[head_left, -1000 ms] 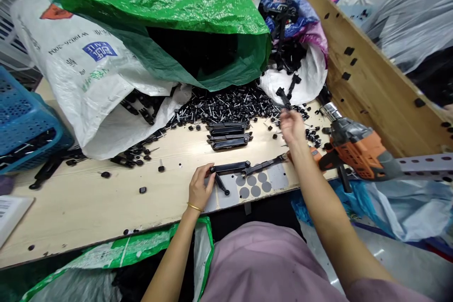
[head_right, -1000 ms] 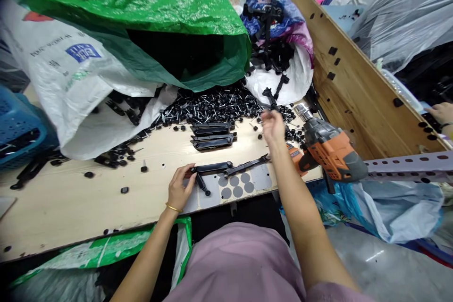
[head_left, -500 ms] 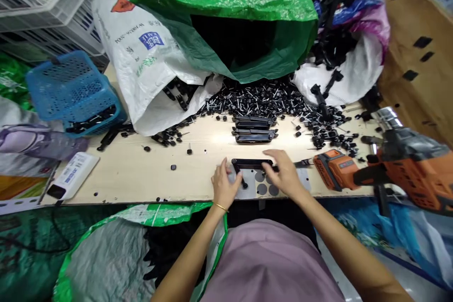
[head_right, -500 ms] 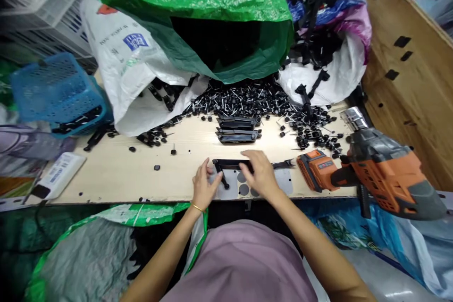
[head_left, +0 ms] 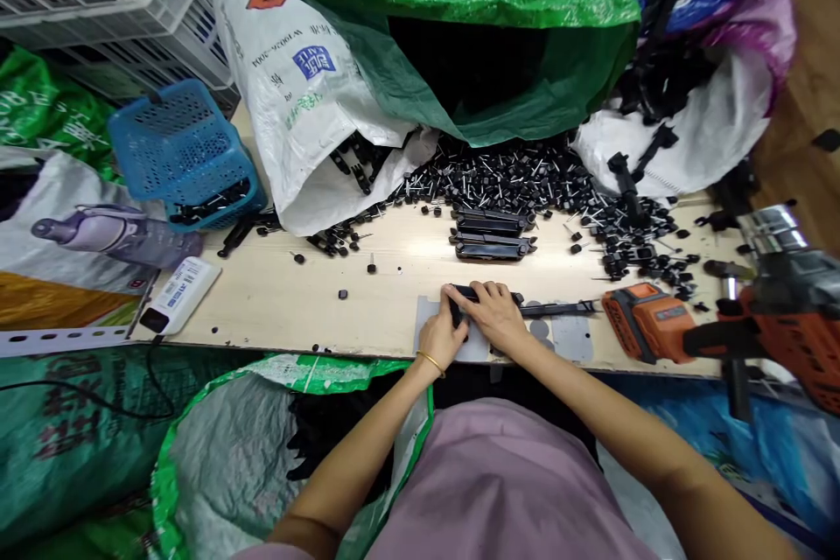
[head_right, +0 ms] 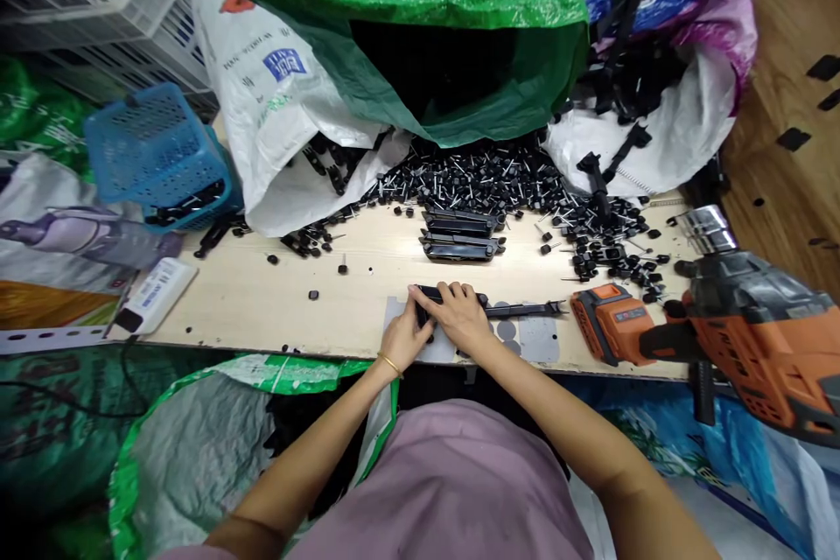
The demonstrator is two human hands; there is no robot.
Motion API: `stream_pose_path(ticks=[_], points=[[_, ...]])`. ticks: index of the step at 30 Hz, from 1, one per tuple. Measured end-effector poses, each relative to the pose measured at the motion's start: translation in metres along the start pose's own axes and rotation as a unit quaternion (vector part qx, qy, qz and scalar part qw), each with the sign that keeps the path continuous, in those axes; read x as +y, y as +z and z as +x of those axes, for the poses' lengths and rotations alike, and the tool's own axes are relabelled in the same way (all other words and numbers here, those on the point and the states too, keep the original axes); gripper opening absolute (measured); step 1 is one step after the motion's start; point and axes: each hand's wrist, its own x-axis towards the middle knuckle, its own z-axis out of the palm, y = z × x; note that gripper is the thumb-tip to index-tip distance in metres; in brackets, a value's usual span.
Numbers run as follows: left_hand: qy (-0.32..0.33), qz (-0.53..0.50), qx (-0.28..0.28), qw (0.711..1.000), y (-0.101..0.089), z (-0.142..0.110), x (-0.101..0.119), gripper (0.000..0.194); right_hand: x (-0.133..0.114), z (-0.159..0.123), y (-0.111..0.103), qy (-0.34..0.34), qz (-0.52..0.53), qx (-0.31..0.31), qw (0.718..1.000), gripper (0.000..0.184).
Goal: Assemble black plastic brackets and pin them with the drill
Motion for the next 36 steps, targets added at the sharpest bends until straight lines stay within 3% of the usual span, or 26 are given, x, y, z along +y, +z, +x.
stream_pose_path(ticks=[4,8,10,14,17,20,22,24,26,31,36], points=[[-0.033,-0.051,0.037,0.997,0.006,0.002,0.004,0.079,-0.001,0.001,-0.002,-0.003,0.004,-0.007,1.0,0.062],[0.052,-0.047,0.004,0.998,0.001,0.006,-0.013,0.075,0.001,0.001,-0.003,-0.007,0.01,-0.009,1.0,0.063],[0.065,-0.036,0.008,0.997,0.0,0.008,-0.017,0.074,0.001,0.001,-0.001,-0.005,0.011,-0.004,1.0,0.062],[0.0,-0.014,0.038,0.999,0.003,0.004,-0.01,0.075,0.0,0.0,0.003,-0.012,0.026,0.023,0.999,0.062],[0.013,0.01,0.019,1.0,-0.006,-0.009,-0.01,0.083,0.006,-0.014,-0.001,-0.023,0.096,0.08,0.992,0.062],[0.113,0.061,0.129,0.983,-0.022,-0.019,-0.012,0.069,0.02,-0.041,-0.008,0.065,0.15,0.184,0.969,0.06],[0.227,0.096,0.192,0.95,-0.027,-0.016,-0.008,0.055,0.03,-0.058,-0.009,0.112,0.143,0.202,0.962,0.06],[0.327,0.126,0.183,0.918,-0.024,-0.005,0.003,0.051,0.037,-0.069,-0.003,0.103,0.116,0.166,0.974,0.06],[0.362,0.154,0.157,0.906,-0.013,0.008,0.016,0.053,0.042,-0.073,0.007,0.085,0.078,0.139,0.983,0.059],[0.288,0.189,0.171,0.923,0.018,0.018,0.036,0.06,0.046,-0.072,0.03,0.082,0.035,0.174,0.981,0.061],[0.238,0.186,0.199,0.932,0.029,0.013,0.043,0.059,0.045,-0.069,0.039,0.124,0.009,0.205,0.971,0.063]])
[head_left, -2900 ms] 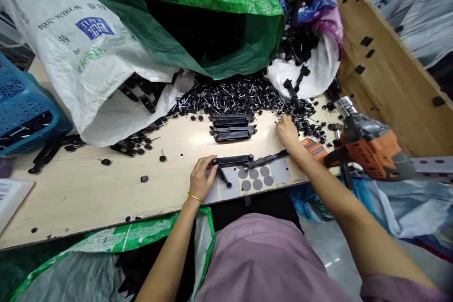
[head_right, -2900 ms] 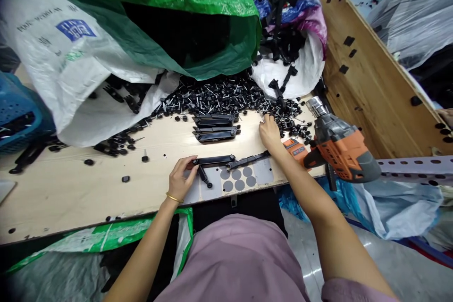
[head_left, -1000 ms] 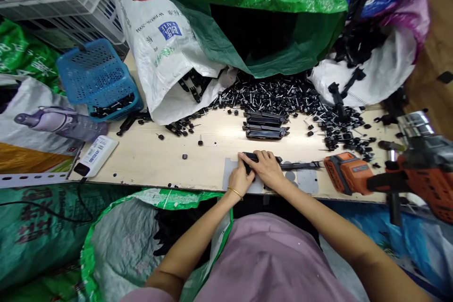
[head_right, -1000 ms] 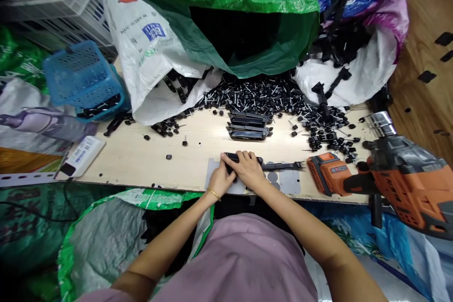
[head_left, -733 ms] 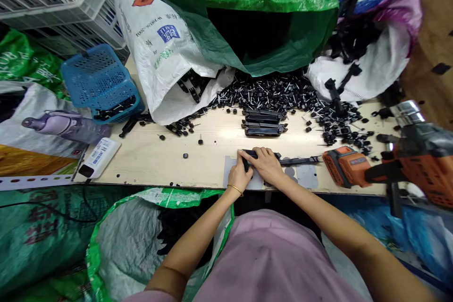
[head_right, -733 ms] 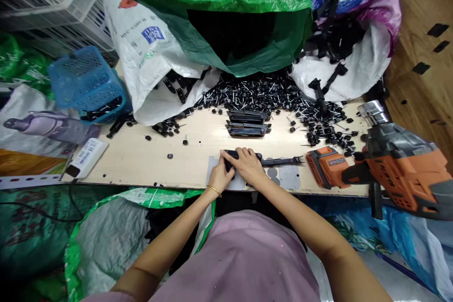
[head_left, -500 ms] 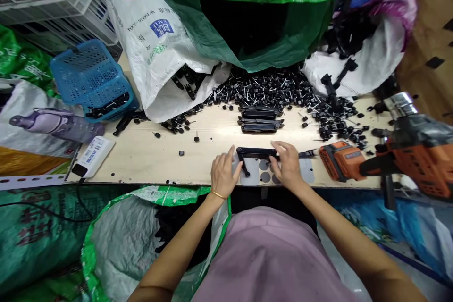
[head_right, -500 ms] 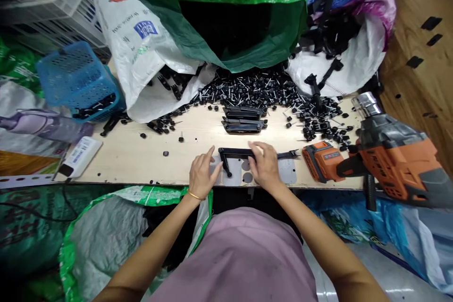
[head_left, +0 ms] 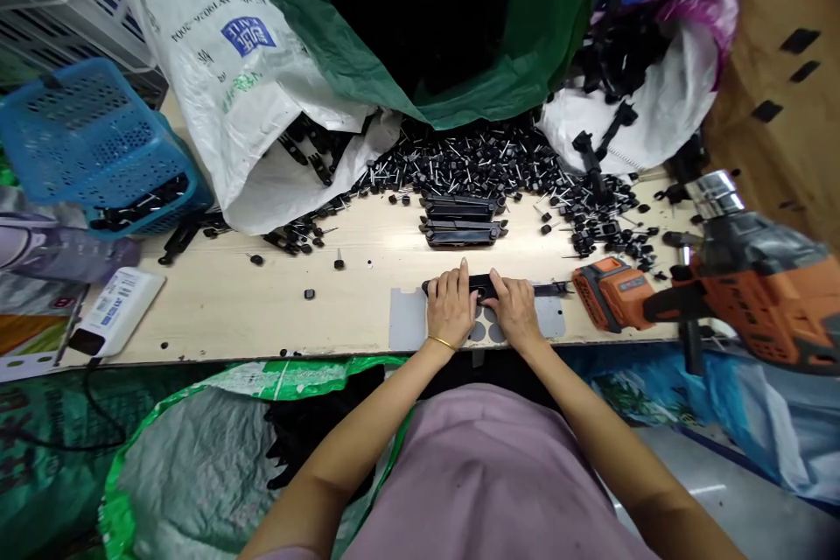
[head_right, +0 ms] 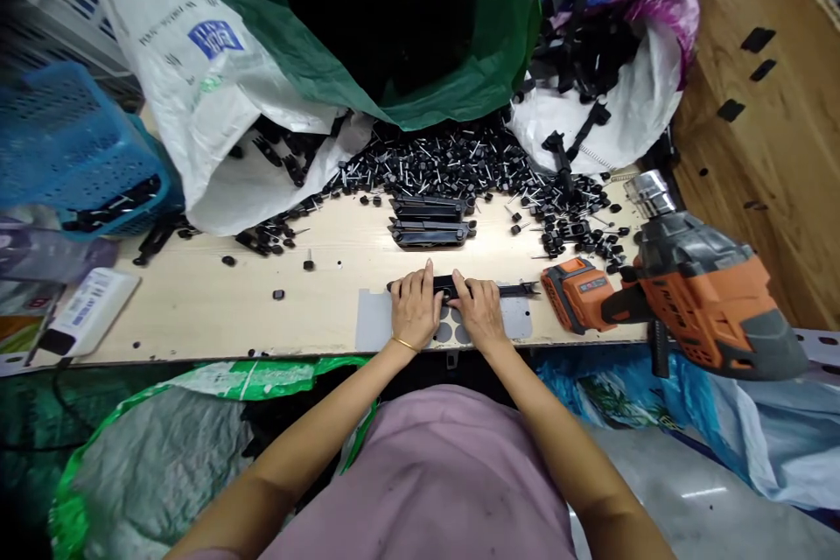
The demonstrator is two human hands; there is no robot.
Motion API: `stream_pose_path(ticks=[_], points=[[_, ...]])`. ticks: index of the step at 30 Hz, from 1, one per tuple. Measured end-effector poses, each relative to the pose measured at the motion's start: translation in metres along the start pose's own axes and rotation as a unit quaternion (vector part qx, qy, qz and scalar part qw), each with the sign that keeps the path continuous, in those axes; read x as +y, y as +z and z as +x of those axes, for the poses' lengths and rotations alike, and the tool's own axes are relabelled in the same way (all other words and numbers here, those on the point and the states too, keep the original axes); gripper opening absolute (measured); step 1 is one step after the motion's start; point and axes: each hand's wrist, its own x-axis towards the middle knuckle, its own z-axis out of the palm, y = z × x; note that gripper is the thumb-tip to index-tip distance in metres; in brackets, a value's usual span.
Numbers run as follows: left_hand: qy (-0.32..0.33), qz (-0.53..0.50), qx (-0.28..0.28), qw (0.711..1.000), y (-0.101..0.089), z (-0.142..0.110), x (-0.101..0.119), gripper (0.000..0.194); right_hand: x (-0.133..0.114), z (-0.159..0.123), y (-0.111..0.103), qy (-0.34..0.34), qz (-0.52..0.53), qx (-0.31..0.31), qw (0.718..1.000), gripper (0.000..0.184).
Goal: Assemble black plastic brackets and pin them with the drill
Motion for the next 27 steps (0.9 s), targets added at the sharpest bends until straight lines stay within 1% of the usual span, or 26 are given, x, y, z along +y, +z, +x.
stream_pose_path(ticks=[3,7,10,12,14,16,18,20,21,23,24,25,26,27], points=[[0.025,-0.012,-0.018,0.999,-0.002,0.002,-0.005,0.055,0.002,0.002,-0.002,0.001,-0.003,-0.006,1.0,0.062],[0.078,-0.023,-0.042,0.996,-0.006,0.006,-0.019,0.056,0.011,0.006,-0.012,-0.029,0.02,-0.063,0.997,0.056],[0.093,-0.025,-0.052,0.994,-0.008,0.007,-0.021,0.06,0.018,0.008,-0.015,-0.055,0.035,-0.084,0.994,0.055],[0.082,-0.021,-0.049,0.995,-0.009,0.007,-0.016,0.061,0.02,0.008,-0.013,-0.059,0.034,-0.078,0.995,0.056],[0.049,-0.01,-0.039,0.998,-0.008,0.006,-0.007,0.06,0.02,0.007,-0.008,-0.052,0.033,-0.067,0.996,0.056],[0.019,0.006,-0.033,0.999,-0.008,0.008,-0.001,0.054,0.017,0.008,-0.008,-0.042,0.049,-0.061,0.996,0.056],[0.016,0.022,-0.047,0.999,-0.011,0.014,-0.001,0.04,0.014,0.01,-0.016,-0.02,0.076,-0.049,0.996,0.058],[0.023,0.031,-0.08,0.996,-0.019,0.021,-0.007,0.027,0.011,0.011,-0.032,0.025,0.094,-0.008,0.995,0.058],[0.022,0.031,-0.096,0.995,-0.026,0.024,-0.01,0.022,0.009,0.012,-0.042,0.059,0.103,0.02,0.993,0.054],[0.001,0.019,-0.107,0.994,-0.041,0.023,-0.013,0.015,0.004,0.013,-0.06,0.151,0.151,0.065,0.975,0.038],[-0.015,0.009,-0.101,0.995,-0.049,0.019,-0.012,0.015,0.0,0.015,-0.066,0.201,0.202,0.072,0.956,0.032],[-0.03,-0.004,-0.093,0.995,-0.057,0.014,-0.009,0.016,-0.005,0.017,-0.071,0.249,0.27,0.07,0.927,0.029],[-0.043,-0.02,-0.086,0.995,-0.064,0.006,-0.004,0.018,-0.011,0.021,-0.073,0.291,0.347,0.066,0.889,0.03],[-0.056,-0.043,-0.084,0.994,-0.07,-0.003,0.002,0.019,-0.018,0.025,-0.074,0.329,0.422,0.069,0.842,0.031]])
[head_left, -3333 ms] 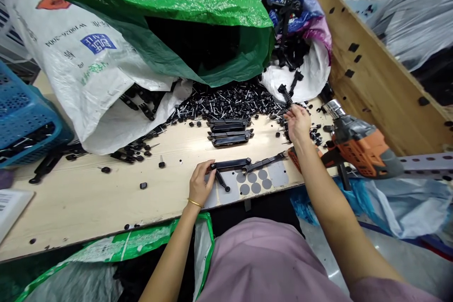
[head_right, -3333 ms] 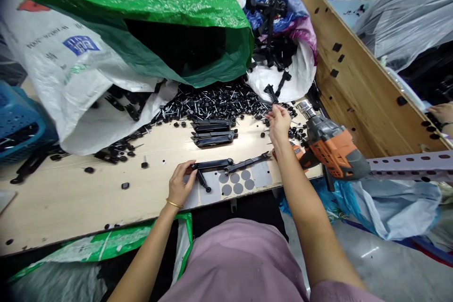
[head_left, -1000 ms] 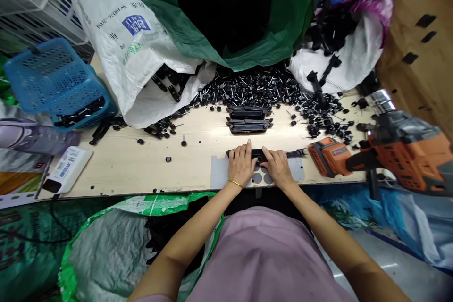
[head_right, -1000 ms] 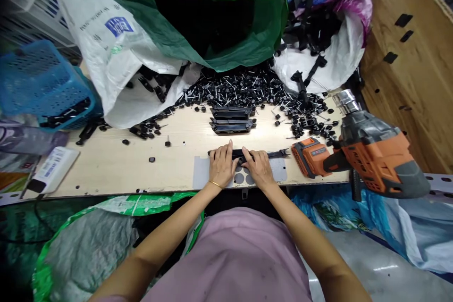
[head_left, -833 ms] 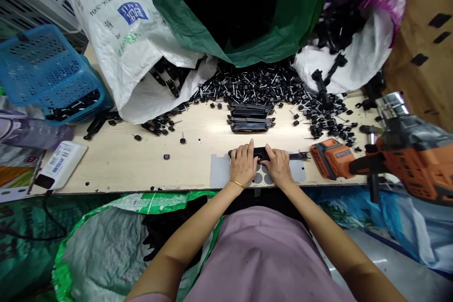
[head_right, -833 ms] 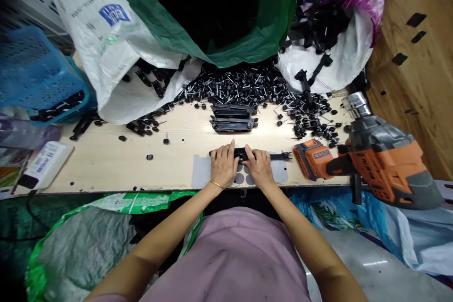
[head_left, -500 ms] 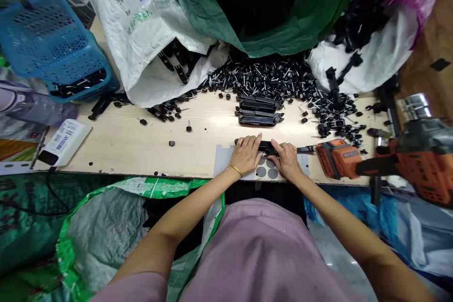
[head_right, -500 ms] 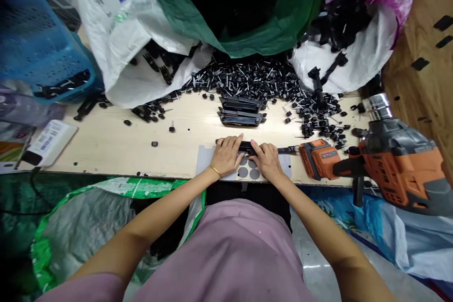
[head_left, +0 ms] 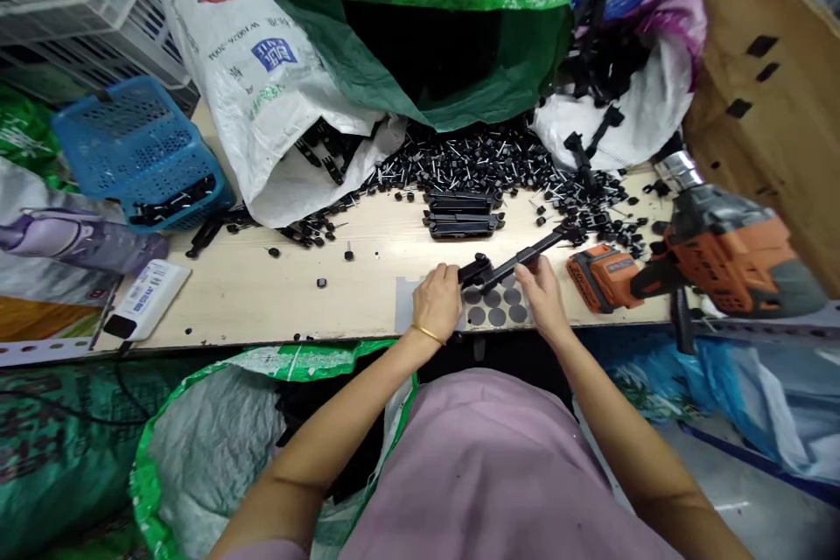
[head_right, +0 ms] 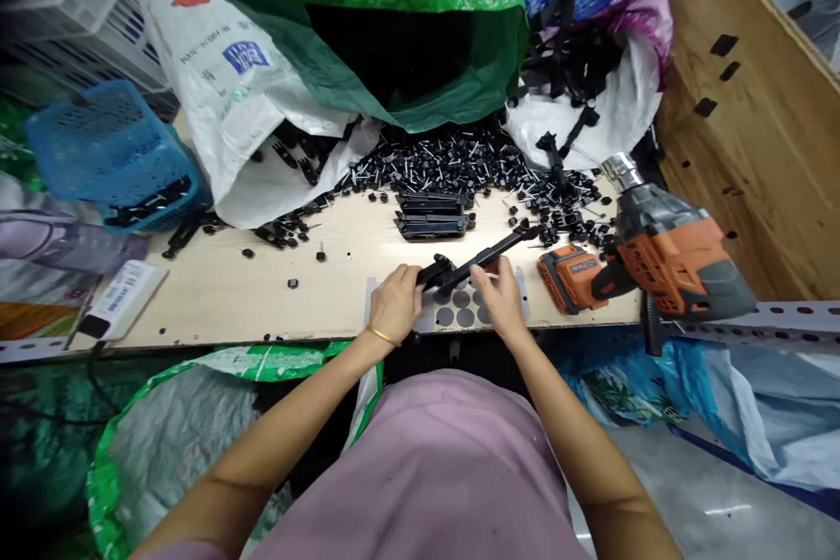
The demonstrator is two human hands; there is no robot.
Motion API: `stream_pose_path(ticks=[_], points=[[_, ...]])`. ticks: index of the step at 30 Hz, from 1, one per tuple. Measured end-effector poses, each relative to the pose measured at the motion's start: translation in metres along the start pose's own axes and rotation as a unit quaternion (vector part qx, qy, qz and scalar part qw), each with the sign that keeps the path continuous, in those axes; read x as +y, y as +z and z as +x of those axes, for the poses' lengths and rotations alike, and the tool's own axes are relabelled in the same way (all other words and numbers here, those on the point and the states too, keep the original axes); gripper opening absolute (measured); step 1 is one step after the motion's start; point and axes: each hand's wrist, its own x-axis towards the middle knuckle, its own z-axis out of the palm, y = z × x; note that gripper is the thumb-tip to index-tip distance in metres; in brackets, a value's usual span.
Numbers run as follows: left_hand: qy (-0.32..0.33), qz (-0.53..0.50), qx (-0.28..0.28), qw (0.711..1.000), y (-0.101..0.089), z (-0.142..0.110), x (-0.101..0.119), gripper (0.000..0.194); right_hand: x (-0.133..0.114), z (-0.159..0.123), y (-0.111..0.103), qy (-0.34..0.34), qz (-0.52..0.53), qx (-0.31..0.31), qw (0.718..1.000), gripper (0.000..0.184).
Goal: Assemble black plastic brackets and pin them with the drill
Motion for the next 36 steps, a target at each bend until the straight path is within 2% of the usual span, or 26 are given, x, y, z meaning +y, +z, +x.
stream_pose_path(ticks=[2,3,4,5,6,8,9,10,12,14,16,17,19,21,22,26,28,30,34,36], points=[[0.003,-0.085,-0.027,0.996,-0.005,-0.02,0.011,0.02,-0.01,-0.002,0.013,0.077,0.133,0.006,0.988,0.034],[0.016,-0.156,-0.059,0.986,-0.006,-0.028,0.015,0.02,-0.015,-0.002,0.019,0.104,0.177,0.005,0.979,0.036],[0.029,-0.248,-0.102,0.963,-0.006,-0.035,0.018,0.024,-0.02,-0.003,0.023,0.125,0.208,-0.006,0.97,0.038],[0.035,-0.354,-0.155,0.922,-0.006,-0.04,0.02,0.031,-0.025,-0.005,0.025,0.14,0.227,-0.029,0.963,0.041],[0.027,-0.461,-0.204,0.863,-0.004,-0.045,0.021,0.04,-0.029,-0.008,0.026,0.148,0.237,-0.055,0.959,0.043],[-0.039,-0.617,-0.263,0.741,0.001,-0.05,0.022,0.061,-0.037,-0.015,0.025,0.146,0.235,-0.086,0.957,0.043],[-0.082,-0.655,-0.264,0.703,0.005,-0.052,0.023,0.069,-0.04,-0.02,0.026,0.135,0.224,-0.08,0.962,0.04],[-0.117,-0.67,-0.252,0.688,0.008,-0.054,0.024,0.073,-0.042,-0.025,0.026,0.12,0.209,-0.064,0.968,0.038],[-0.153,-0.666,-0.211,0.699,0.015,-0.057,0.026,0.072,-0.045,-0.034,0.03,0.085,0.185,-0.011,0.979,0.033],[-0.153,-0.667,-0.185,0.705,0.02,-0.06,0.027,0.07,-0.046,-0.039,0.034,0.06,0.175,0.041,0.982,0.03],[-0.156,-0.693,-0.188,0.679,0.022,-0.063,0.029,0.071,-0.045,-0.037,0.034,0.048,0.162,0.048,0.984,0.029],[-0.165,-0.708,-0.198,0.657,0.023,-0.064,0.03,0.072,-0.044,-0.033,0.032,0.046,0.154,0.024,0.987,0.029],[-0.191,-0.73,-0.225,0.617,0.023,-0.065,0.031,0.073,-0.042,-0.024,0.028,0.056,0.145,-0.064,0.986,0.032],[-0.208,-0.732,-0.245,0.601,0.022,-0.064,0.032,0.072,-0.041,-0.019,0.023,0.069,0.146,-0.129,0.978,0.036],[-0.205,-0.731,-0.245,0.603,0.022,-0.063,0.032,0.072,-0.04,-0.018,0.023,0.069,0.146,-0.127,0.979,0.036],[-0.14,-0.738,-0.192,0.631,0.016,-0.055,0.028,0.066,-0.042,-0.032,0.027,0.027,0.131,0.018,0.991,0.029],[-0.12,-0.732,-0.175,0.647,0.013,-0.052,0.022,0.067,-0.043,-0.038,0.028,0.006,0.125,0.052,0.991,0.027],[-0.114,-0.726,-0.177,0.654,0.011,-0.051,0.017,0.067,-0.044,-0.038,0.027,-0.002,0.12,0.036,0.992,0.027],[-0.105,-0.742,-0.181,0.637,0.012,-0.054,0.014,0.068,-0.045,-0.027,0.024,0.033,0.152,-0.082,0.984,0.034],[-0.103,-0.752,-0.174,0.627,0.014,-0.056,0.017,0.069,-0.046,-0.029,0.028,0.054,0.183,-0.087,0.978,0.036]])
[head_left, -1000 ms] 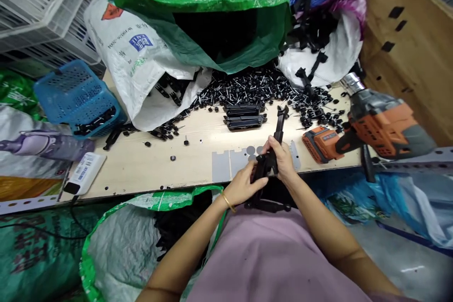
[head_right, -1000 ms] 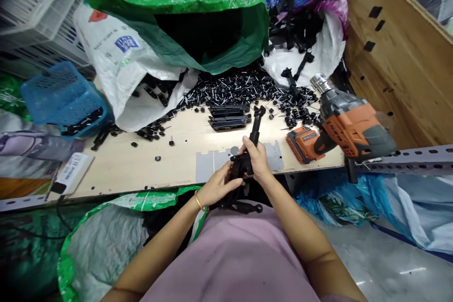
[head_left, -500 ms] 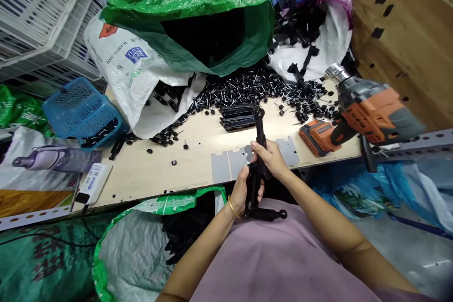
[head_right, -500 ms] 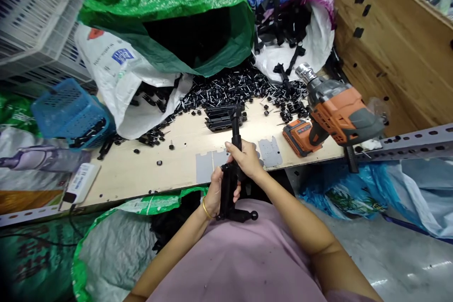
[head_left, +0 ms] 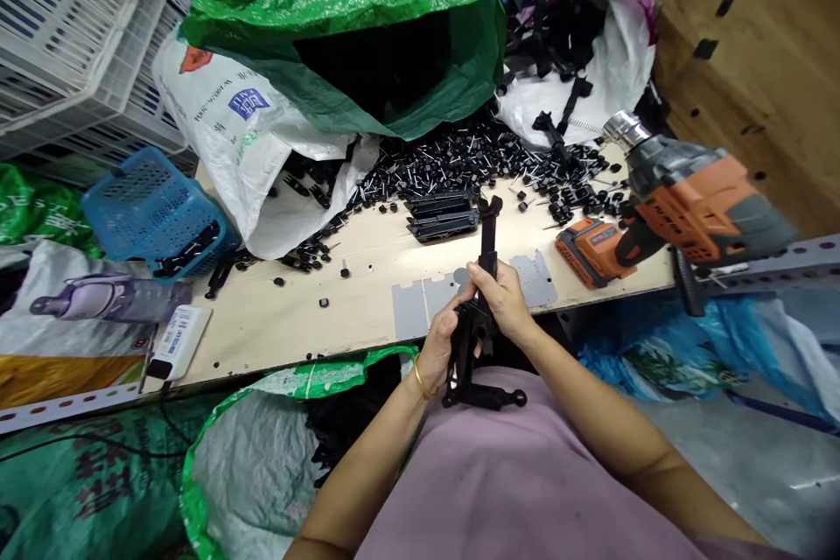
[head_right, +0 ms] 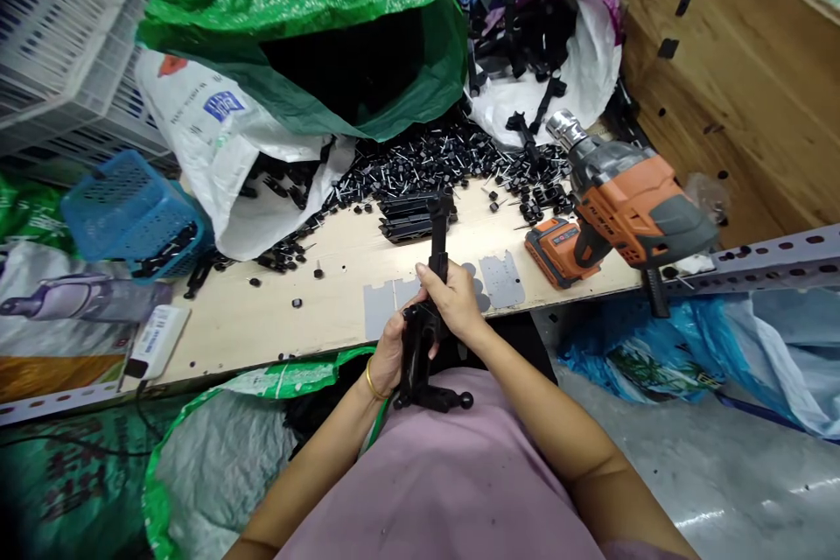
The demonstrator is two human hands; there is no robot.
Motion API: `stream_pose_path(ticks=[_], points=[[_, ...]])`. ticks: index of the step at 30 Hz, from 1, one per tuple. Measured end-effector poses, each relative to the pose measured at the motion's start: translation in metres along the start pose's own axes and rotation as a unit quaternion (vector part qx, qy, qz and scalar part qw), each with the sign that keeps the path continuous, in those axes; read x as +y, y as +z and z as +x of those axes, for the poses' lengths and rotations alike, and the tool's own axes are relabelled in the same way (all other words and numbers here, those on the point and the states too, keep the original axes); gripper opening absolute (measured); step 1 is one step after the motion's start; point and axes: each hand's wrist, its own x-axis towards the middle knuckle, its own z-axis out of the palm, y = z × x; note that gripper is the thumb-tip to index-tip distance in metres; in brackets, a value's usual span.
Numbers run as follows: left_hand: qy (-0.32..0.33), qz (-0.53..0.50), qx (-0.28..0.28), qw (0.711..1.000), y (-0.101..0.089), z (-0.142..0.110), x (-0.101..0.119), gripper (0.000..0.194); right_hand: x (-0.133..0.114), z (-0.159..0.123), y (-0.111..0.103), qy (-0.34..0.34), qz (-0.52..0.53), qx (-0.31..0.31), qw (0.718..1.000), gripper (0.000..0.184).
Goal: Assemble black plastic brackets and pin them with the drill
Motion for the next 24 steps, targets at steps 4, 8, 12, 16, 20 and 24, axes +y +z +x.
stream_pose_path(ticks=[4,8,12,16,20,24], points=[[0.025,0.035,0.011,0.999,0.002,-0.003,0.001,0.073,0.003,-0.015,0.012,-0.036,0.019,0.119,0.992,0.027],[0.014,0.093,0.004,0.996,-0.001,-0.009,0.004,0.075,-0.001,-0.012,0.006,-0.03,-0.011,0.058,0.998,0.03],[0.008,0.079,0.003,0.997,-0.003,-0.01,0.0,0.076,-0.003,-0.001,0.001,0.037,-0.027,-0.082,0.996,0.035],[0.017,0.089,0.024,0.996,-0.006,-0.009,-0.002,0.074,0.005,-0.011,0.014,-0.024,-0.007,0.11,0.994,0.028],[0.029,0.112,0.007,0.993,-0.006,-0.015,-0.001,0.07,-0.002,-0.016,0.01,-0.011,-0.001,0.03,1.0,0.031],[0.038,0.183,-0.018,0.982,-0.005,-0.025,0.003,0.073,-0.012,-0.015,-0.005,0.036,0.034,-0.122,0.991,0.031]])
